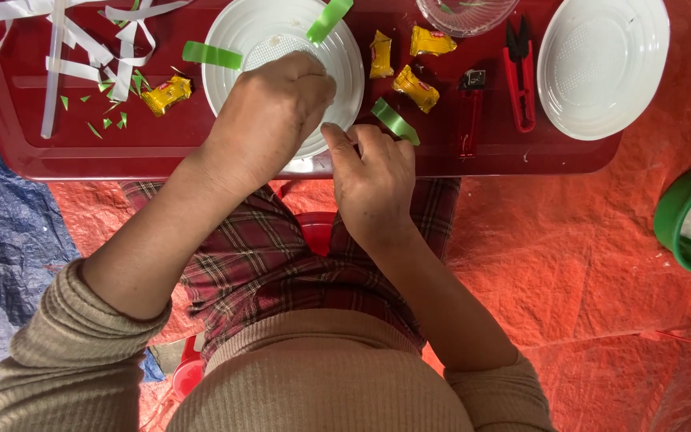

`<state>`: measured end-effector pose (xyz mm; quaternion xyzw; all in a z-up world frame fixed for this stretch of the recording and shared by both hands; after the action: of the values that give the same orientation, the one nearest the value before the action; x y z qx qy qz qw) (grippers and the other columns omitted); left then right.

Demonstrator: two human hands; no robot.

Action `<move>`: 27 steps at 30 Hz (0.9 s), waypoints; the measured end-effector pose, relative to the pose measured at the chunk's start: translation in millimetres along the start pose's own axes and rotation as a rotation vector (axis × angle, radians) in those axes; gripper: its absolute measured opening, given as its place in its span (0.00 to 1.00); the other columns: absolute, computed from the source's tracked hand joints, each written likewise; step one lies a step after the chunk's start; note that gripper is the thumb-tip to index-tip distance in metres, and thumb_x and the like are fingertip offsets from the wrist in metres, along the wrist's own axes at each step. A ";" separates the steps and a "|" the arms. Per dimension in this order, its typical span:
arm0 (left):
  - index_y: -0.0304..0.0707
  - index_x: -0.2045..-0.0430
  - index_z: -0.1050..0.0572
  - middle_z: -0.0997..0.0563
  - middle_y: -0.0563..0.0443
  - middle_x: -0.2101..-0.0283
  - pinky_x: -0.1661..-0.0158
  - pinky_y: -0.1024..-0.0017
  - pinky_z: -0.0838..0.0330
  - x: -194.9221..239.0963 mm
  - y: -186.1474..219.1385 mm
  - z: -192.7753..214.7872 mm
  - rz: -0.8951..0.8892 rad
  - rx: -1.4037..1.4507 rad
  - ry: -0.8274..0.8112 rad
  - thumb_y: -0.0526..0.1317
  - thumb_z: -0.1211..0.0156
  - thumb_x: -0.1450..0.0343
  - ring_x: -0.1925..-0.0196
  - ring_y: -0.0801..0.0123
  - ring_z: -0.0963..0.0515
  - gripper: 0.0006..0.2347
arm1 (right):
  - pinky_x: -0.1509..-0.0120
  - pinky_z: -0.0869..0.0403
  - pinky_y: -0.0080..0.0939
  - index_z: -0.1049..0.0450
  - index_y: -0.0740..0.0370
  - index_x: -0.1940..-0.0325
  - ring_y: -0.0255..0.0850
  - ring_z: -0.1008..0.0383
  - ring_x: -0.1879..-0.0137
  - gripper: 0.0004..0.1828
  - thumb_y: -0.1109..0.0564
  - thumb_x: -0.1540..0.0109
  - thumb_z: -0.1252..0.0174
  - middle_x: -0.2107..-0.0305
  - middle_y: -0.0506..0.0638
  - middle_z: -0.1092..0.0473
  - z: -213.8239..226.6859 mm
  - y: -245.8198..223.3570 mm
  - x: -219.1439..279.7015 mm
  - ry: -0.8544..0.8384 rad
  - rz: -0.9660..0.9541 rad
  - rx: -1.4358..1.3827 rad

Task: Assembling small components on plastic plates using tape and a lighter for heat-sealing

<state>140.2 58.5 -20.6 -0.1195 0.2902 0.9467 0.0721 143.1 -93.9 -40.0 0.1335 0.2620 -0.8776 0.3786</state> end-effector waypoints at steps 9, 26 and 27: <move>0.26 0.71 0.17 0.17 0.45 0.59 0.64 0.71 0.22 4.5 -7.5 -1.1 0.042 0.088 0.011 0.24 0.35 0.34 0.67 0.65 0.18 0.03 | 0.57 0.38 0.41 0.18 0.62 0.54 0.38 0.36 0.69 0.14 0.66 0.44 0.30 0.64 0.50 0.30 -0.4 -1.1 2.3 0.007 -0.004 0.009; 0.31 0.69 0.23 0.30 0.57 0.82 0.80 0.80 0.34 13.3 -24.7 -1.9 0.259 0.254 0.029 0.24 0.34 0.29 0.83 0.77 0.31 0.04 | 0.57 0.33 0.42 0.21 0.62 0.46 0.40 0.26 0.62 0.18 0.68 0.40 0.32 0.57 0.56 0.24 22.2 10.5 3.9 -0.006 -0.011 -0.064; 0.32 0.69 0.24 0.30 0.57 0.81 0.80 0.79 0.33 13.6 -25.0 -2.5 0.259 0.248 0.028 0.24 0.34 0.28 0.82 0.77 0.30 0.05 | 0.58 0.33 0.43 0.24 0.63 0.44 0.40 0.26 0.62 0.16 0.68 0.36 0.35 0.56 0.57 0.23 27.4 16.0 2.1 0.025 -0.021 -0.047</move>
<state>132.7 78.6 -39.5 -0.0846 0.4186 0.9033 -0.0403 152.4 -119.7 -24.0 0.1327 0.2885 -0.8735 0.3691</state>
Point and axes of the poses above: each hand's wrist, its own x-axis away from the middle knuckle, its own z-axis out of the back of the hand, y = z × x, the point moved 3 cm from there along -x, towards the middle knuckle
